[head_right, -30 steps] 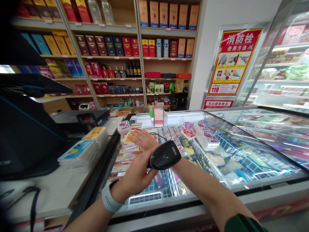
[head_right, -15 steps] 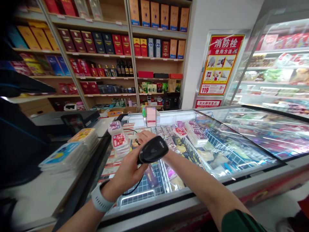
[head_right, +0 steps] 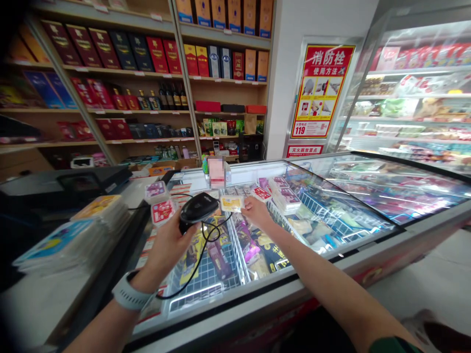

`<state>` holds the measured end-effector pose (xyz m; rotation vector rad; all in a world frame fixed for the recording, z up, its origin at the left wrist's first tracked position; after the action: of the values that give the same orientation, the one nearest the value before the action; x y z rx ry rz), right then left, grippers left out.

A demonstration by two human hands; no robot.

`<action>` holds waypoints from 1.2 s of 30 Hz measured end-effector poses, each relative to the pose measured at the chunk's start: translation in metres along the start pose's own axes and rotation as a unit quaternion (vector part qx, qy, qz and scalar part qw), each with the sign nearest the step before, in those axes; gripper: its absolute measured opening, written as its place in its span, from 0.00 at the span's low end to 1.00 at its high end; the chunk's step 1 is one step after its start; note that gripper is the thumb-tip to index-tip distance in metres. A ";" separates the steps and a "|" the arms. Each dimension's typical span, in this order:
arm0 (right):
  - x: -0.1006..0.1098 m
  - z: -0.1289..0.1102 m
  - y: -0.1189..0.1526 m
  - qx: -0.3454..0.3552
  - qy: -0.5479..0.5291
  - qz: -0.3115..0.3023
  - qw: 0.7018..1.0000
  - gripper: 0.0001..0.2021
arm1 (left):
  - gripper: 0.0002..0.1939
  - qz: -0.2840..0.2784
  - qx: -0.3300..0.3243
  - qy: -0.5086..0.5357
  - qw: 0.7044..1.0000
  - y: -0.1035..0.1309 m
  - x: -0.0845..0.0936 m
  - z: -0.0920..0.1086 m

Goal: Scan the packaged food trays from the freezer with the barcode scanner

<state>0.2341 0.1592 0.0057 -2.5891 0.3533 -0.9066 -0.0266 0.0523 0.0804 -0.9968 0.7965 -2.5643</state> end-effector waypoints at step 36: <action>-0.008 0.019 0.008 -0.098 -0.213 0.011 0.972 0.07 | 0.24 -0.034 -0.047 -0.017 0.998 0.009 -0.012 0.012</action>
<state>0.2390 0.1601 -0.0156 -2.8597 0.3629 -0.2997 -0.0095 0.0456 0.0762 -1.1098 0.8967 -2.5802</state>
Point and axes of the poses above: each hand's wrist, its own y-axis away from the middle knuckle, its own x-axis out of the back of the hand, z = x × y, the point moved 7 cm from there along -y, towards the middle knuckle, and after that the axes turned 9 degrees about z, right-handed, at the moved point
